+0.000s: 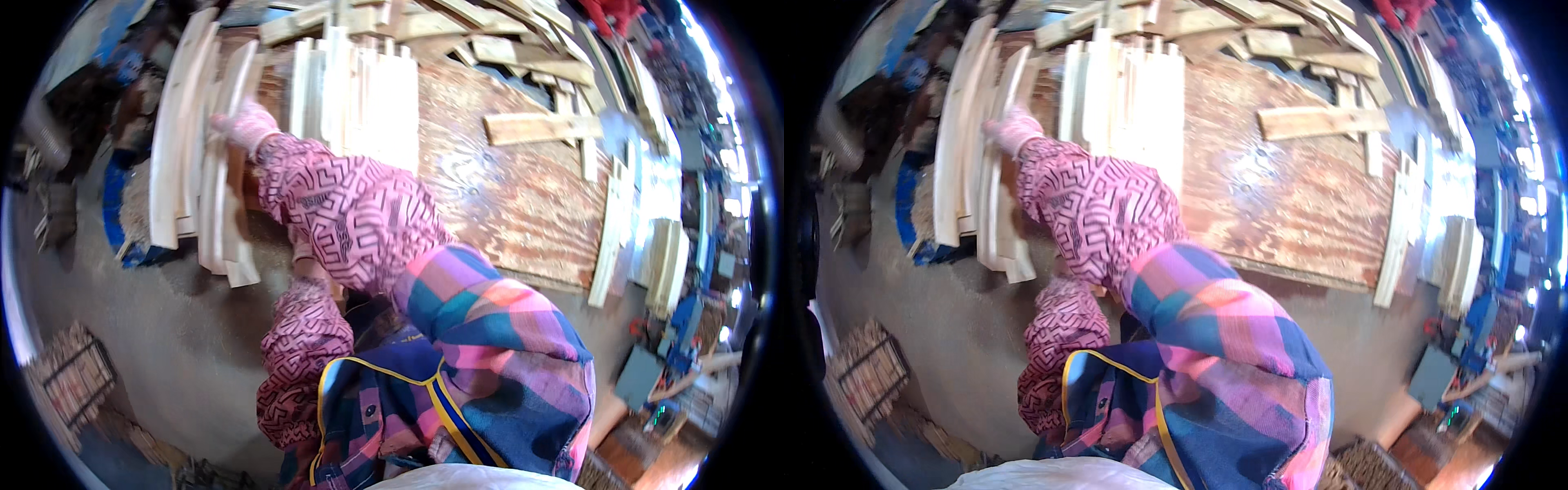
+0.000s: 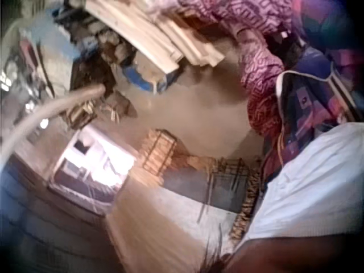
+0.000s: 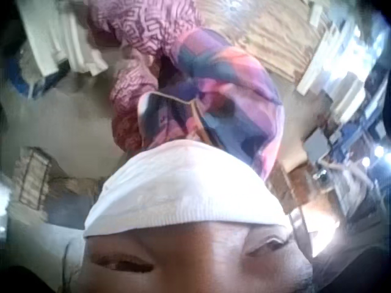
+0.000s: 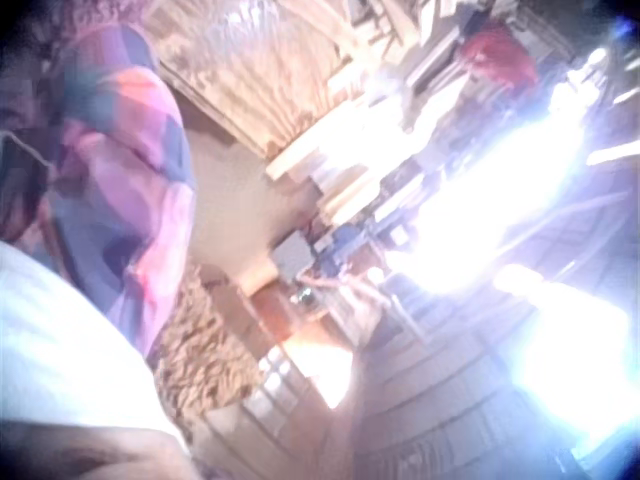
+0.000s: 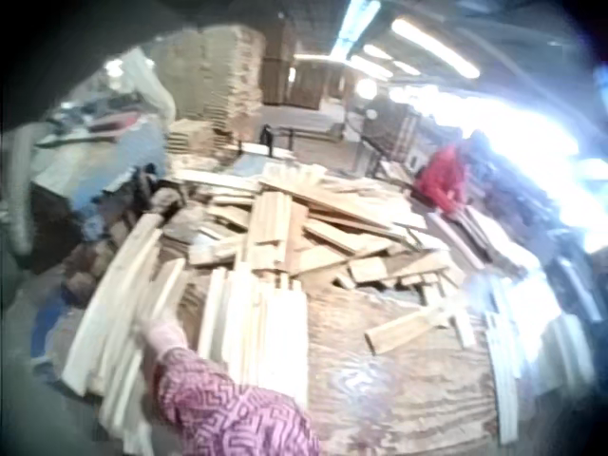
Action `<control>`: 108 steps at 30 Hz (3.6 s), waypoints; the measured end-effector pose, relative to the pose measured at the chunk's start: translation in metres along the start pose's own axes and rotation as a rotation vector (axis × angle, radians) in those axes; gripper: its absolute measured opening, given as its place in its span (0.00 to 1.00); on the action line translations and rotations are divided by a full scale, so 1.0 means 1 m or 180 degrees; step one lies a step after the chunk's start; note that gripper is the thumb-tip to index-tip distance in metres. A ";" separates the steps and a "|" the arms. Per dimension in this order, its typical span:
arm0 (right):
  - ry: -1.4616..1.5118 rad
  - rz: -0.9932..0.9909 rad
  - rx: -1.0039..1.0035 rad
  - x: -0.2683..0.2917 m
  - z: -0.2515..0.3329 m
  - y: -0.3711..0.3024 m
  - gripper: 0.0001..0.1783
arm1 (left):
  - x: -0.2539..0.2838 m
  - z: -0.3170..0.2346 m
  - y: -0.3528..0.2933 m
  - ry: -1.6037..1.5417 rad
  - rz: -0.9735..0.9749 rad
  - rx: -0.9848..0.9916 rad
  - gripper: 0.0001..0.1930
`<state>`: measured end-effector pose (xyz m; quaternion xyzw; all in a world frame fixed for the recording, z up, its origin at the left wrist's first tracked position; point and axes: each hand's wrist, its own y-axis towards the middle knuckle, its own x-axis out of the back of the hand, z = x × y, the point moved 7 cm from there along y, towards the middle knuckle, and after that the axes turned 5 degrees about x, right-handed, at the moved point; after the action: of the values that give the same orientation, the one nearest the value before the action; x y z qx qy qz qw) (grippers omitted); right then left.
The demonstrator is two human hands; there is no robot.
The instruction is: The person sorts and stacks light-colored wooden planks on a workbench. They pick up individual planks from a disorganized pile, align them, and place them into a neat stack.
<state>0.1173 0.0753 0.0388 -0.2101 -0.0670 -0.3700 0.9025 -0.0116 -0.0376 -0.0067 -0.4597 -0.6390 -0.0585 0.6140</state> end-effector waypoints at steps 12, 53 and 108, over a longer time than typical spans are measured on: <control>-0.2013 -0.2549 -0.1999 0.421 -0.219 -0.113 0.49 | -0.010 0.053 0.022 -0.0834 0.0083 0.0436 0.44; -0.0066 -0.0254 -0.1326 0.144 -0.308 -0.272 0.33 | 0.031 0.165 0.060 -0.0856 -0.0098 0.0896 0.43; -0.1394 -0.2044 0.1383 0.452 -0.067 -0.336 0.23 | 0.091 -0.123 0.005 -0.3674 -0.0207 -0.3760 0.25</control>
<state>0.2055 -0.4568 0.2144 -0.0575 -0.3947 -0.5556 0.7295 0.0977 -0.0662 0.0967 -0.6458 -0.7308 -0.1572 -0.1554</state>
